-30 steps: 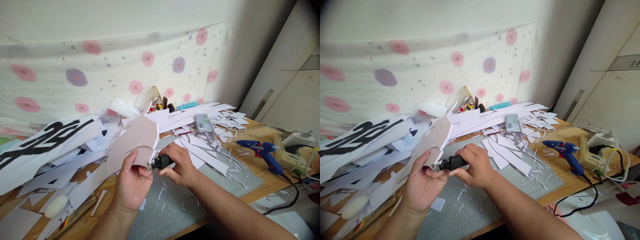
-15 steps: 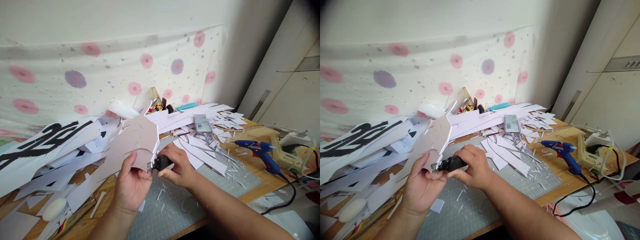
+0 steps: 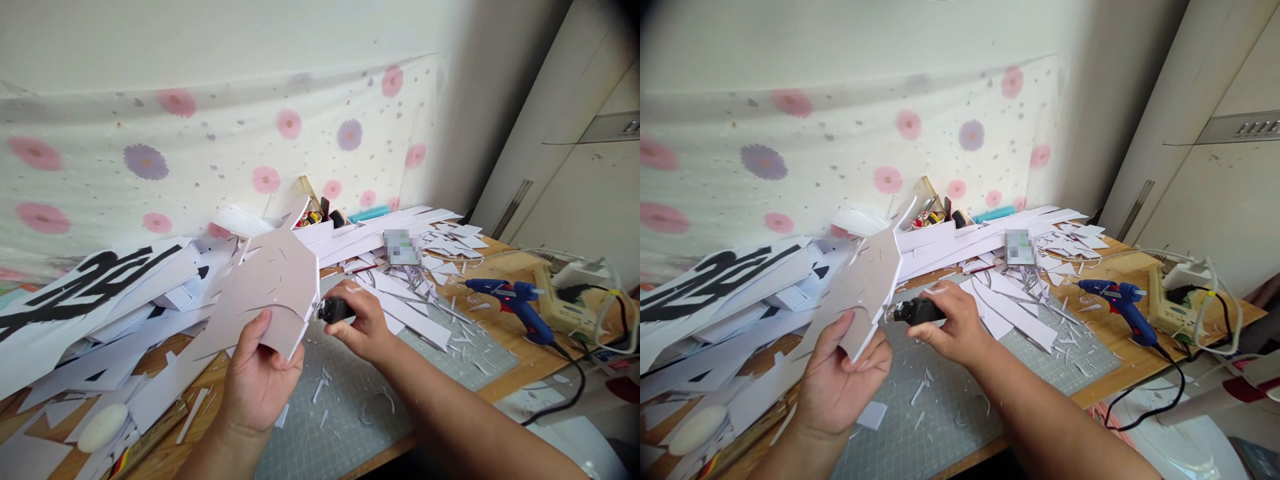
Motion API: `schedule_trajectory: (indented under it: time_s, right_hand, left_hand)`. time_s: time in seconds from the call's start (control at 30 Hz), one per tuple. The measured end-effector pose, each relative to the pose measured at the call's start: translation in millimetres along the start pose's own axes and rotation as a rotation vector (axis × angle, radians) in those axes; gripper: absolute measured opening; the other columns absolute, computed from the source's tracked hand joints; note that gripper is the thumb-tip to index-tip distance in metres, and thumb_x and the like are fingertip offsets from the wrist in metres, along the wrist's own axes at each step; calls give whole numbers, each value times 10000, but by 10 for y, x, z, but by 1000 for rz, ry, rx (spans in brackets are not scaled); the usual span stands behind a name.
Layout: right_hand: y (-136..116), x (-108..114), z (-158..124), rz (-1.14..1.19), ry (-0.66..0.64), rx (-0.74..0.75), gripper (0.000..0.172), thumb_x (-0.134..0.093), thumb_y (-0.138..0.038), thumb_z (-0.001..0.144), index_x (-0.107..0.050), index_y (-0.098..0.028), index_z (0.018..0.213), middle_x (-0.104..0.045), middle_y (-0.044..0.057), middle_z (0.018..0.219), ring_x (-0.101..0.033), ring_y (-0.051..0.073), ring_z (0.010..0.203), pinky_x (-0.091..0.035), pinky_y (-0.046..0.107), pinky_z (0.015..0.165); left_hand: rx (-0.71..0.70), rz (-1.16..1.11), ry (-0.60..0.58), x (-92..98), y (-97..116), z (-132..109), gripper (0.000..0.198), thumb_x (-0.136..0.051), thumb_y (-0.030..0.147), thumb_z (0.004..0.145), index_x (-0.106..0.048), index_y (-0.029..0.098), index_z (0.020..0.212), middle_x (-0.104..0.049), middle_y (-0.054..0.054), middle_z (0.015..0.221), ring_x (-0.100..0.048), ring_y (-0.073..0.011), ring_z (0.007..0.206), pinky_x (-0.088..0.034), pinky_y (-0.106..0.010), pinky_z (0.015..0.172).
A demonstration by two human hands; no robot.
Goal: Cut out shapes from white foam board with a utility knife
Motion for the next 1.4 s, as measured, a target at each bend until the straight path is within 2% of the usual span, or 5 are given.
schedule_trajectory:
  time_s: [0.1,0.27,0.5,1.17,1.4]
  right_hand:
    - [0,65,11,-22,23,32,431,-559,-620,906,-633,-197,938,-625,40,725,-572,179,651,-450,301,594]
    - [-33,34,7,-6,5,71,415,-538,-597,924,-624,-195,974,-621,41,732,-559,177,638,-436,299,586]
    - [-106,-82,-10,-16,-55,100,438,-526,-622,918,-605,-195,971,-595,32,723,-548,175,630,-425,291,581]
    - [-167,-53,25,24,-27,104,428,-546,-610,918,-616,-190,961,-595,28,703,-544,167,610,-417,283,564]
    - [-163,-47,22,26,-36,97,427,-557,-609,909,-626,-191,963,-605,37,697,-546,174,609,-412,293,565]
  left_hand:
    - [-33,64,-19,-21,35,-19,404,-851,166,588,-448,178,567,-460,108,462,-373,-27,334,-375,-141,345]
    - [-108,109,47,-14,139,-1,371,-886,168,476,-534,175,591,-488,98,452,-370,-38,323,-372,-152,331]
    - [-94,61,76,-6,117,48,290,-838,126,501,-558,164,569,-489,75,424,-363,-50,318,-382,-168,327]
    - [-91,70,-7,-41,90,48,323,-906,139,489,-596,160,578,-495,79,413,-356,-38,314,-405,-158,335]
    - [-86,52,13,-5,99,34,341,-927,164,451,-604,159,561,-470,77,377,-363,-46,304,-404,-162,339]
Point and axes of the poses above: each hand's wrist, its own z-axis towards the middle knuckle, its own x-axis out of the back of the hand, y = z × x, the point moved 10 cm from there along z, towards the middle knuckle
